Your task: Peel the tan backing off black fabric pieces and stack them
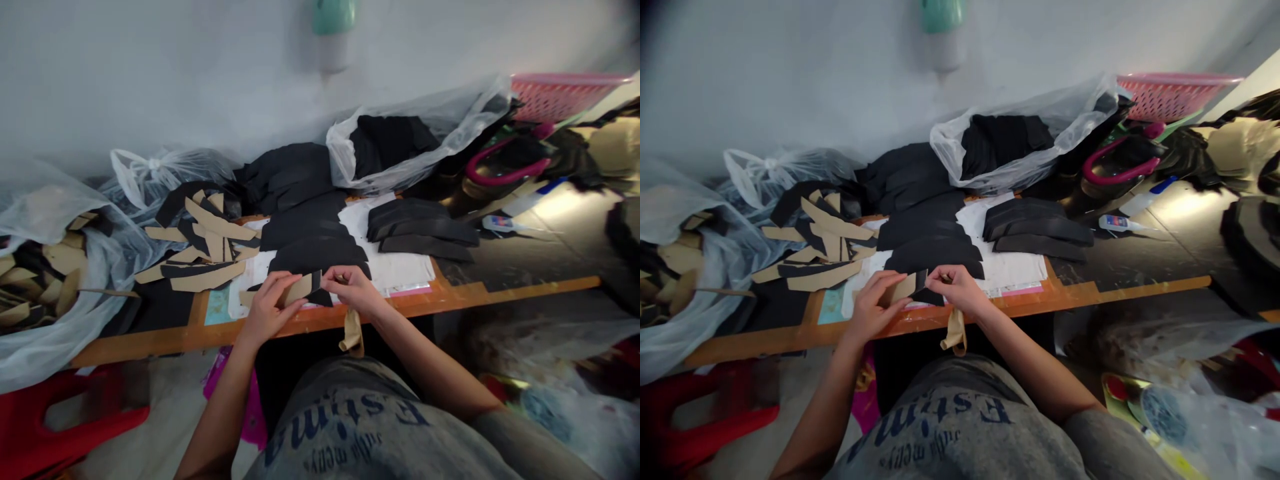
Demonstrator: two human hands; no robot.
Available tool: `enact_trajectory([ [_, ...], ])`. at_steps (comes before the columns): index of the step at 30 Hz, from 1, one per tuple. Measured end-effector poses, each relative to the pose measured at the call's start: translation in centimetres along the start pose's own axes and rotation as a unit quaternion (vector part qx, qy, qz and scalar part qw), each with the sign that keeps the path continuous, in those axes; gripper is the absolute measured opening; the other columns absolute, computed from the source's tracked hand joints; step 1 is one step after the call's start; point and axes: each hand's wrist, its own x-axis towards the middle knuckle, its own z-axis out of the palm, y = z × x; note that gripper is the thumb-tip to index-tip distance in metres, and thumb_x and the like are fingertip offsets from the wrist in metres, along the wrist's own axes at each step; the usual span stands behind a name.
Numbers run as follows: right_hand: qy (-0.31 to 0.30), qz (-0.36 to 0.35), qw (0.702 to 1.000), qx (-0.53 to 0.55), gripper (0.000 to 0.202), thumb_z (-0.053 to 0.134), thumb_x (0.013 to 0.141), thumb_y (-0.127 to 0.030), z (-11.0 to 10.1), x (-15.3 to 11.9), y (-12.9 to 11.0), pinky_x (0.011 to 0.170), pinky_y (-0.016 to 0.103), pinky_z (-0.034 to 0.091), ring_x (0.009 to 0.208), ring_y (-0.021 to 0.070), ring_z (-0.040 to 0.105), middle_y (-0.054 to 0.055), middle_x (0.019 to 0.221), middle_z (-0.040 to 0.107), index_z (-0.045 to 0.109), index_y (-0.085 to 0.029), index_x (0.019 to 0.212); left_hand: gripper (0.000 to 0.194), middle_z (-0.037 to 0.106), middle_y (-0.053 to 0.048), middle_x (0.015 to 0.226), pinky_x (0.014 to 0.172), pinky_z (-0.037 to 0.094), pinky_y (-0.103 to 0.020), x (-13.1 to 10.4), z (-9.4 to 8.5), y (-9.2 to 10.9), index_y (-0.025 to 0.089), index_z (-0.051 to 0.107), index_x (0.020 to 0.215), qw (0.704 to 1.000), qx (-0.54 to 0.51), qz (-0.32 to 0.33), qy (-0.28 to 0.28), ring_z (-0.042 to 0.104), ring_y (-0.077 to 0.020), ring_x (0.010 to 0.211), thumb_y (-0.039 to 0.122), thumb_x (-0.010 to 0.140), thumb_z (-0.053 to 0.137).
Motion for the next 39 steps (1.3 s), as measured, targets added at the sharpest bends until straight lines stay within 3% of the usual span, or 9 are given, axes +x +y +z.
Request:
enact_trajectory([
  [4, 0.027, 0.032, 0.996, 0.082, 0.03, 0.077, 0.076, -0.043, 0.1, -0.4, 0.5, 0.041, 0.02, 0.017, 0.042, 0.0041, 0.024, -0.01, 0.052, 0.036, 0.061, -0.019, 0.07, 0.042, 0.067, -0.007, 0.119, 0.099, 0.053, -0.037, -0.3, -2.4, -1.7, 0.024, 0.064, 0.126, 0.999, -0.005, -0.041, 0.001, 0.064, -0.0227, 0.113, 0.037, 0.087, 0.075],
  [9, 0.108, 0.031, 0.981, 0.159, 0.029, 0.081, 0.069, -0.036, -2.3, -1.5, 0.2, 0.04, 0.018, 0.013, 0.044, 0.0033, 0.015, -0.011, 0.052, 0.031, 0.056, -0.02, 0.07, 0.044, 0.068, -0.011, 0.119, 0.1, 0.051, -0.044, -1.7, -6.7, -7.7, 0.02, 0.064, 0.126, 0.97, 0.161, -0.159, 0.086, 0.064, -0.0275, 0.111, 0.047, 0.091, 0.066],
  [12, 0.145, 0.032, 0.971, 0.187, 0.028, 0.08, 0.065, -0.032, -4.9, -2.5, -0.7, 0.04, 0.017, 0.011, 0.046, 0.0041, 0.014, -0.011, 0.052, 0.03, 0.055, -0.021, 0.069, 0.055, 0.059, -0.02, 0.134, 0.112, 0.038, -0.059, -2.7, -7.8, -10.6, 0.017, 0.064, 0.13, 0.944, 0.286, -0.151, 0.073, 0.055, -0.038, 0.128, 0.051, 0.087, 0.068],
  [14, 0.151, 0.032, 0.97, 0.185, 0.028, 0.081, 0.064, -0.032, -6.6, -3.4, -1.5, 0.04, 0.017, 0.012, 0.046, 0.0047, 0.017, -0.009, 0.053, 0.031, 0.056, -0.021, 0.069, 0.062, 0.053, -0.021, 0.144, 0.116, 0.033, -0.062, -3.3, -7.2, -10.8, 0.018, 0.06, 0.136, 0.951, 0.281, -0.125, 0.026, 0.049, -0.0397, 0.136, 0.052, 0.086, 0.07],
  [19, 0.179, 0.017, 0.97, 0.161, 0.032, 0.084, 0.062, -0.034, -9.5, -5.9, -3.0, 0.04, 0.019, 0.015, 0.045, 0.0054, 0.019, -0.009, 0.053, 0.03, 0.056, -0.022, 0.068, 0.057, 0.06, -0.012, 0.137, 0.111, 0.048, -0.046, -4.4, -3.0, -7.3, 0.025, 0.055, 0.143, 0.982, 0.099, -0.105, -0.125, 0.058, -0.027, 0.129, 0.045, 0.091, 0.066],
  [26, 0.199, -0.037, 0.965, 0.17, 0.038, 0.084, 0.067, -0.044, -11.4, -9.0, -4.2, 0.038, 0.021, 0.015, 0.044, 0.006, 0.026, -0.004, 0.06, 0.038, 0.052, -0.024, 0.063, 0.031, 0.063, -0.008, 0.112, 0.098, 0.055, -0.037, -3.4, 2.8, -2.9, 0.022, 0.062, 0.127, 0.995, 0.038, -0.094, -0.022, 0.065, -0.0196, 0.108, 0.029, 0.096, 0.06],
  [31, 0.15, -0.004, 0.975, 0.164, 0.047, 0.09, 0.062, -0.047, -8.9, -8.2, -4.3, 0.037, 0.018, 0.016, 0.042, 0.004, 0.026, -0.006, 0.058, 0.039, 0.05, -0.022, 0.062, 0.036, 0.061, -0.015, 0.118, 0.103, 0.052, -0.05, -1.3, 5.7, -0.6, 0.016, 0.062, 0.129, 0.993, 0.085, -0.077, 0.036, 0.063, -0.0266, 0.115, 0.026, 0.095, 0.062],
  [36, 0.02, 0.055, 0.988, 0.142, 0.045, 0.09, 0.066, -0.045, -4.5, -5.5, -2.7, 0.036, 0.015, 0.02, 0.039, 0.0025, 0.029, -0.007, 0.053, 0.049, 0.054, -0.019, 0.067, 0.05, 0.063, -0.014, 0.133, 0.103, 0.055, -0.042, 0.8, 5.3, 4.6, 0.023, 0.053, 0.144, 0.99, 0.029, 0.124, 0.065, 0.063, -0.0239, 0.123, 0.014, 0.095, 0.06],
  [39, -0.032, 0.069, 0.983, 0.167, 0.045, 0.09, 0.069, -0.043, -2.8, -4.5, -1.9, 0.036, 0.014, 0.021, 0.039, 0.0016, 0.027, -0.009, 0.053, 0.047, 0.052, -0.019, 0.068, 0.048, 0.07, -0.01, 0.122, 0.095, 0.06, -0.036, 1.7, 4.5, 6.3, 0.023, 0.055, 0.139, 0.982, -0.033, 0.174, 0.064, 0.068, -0.0207, 0.115, 0.01, 0.094, 0.06],
])
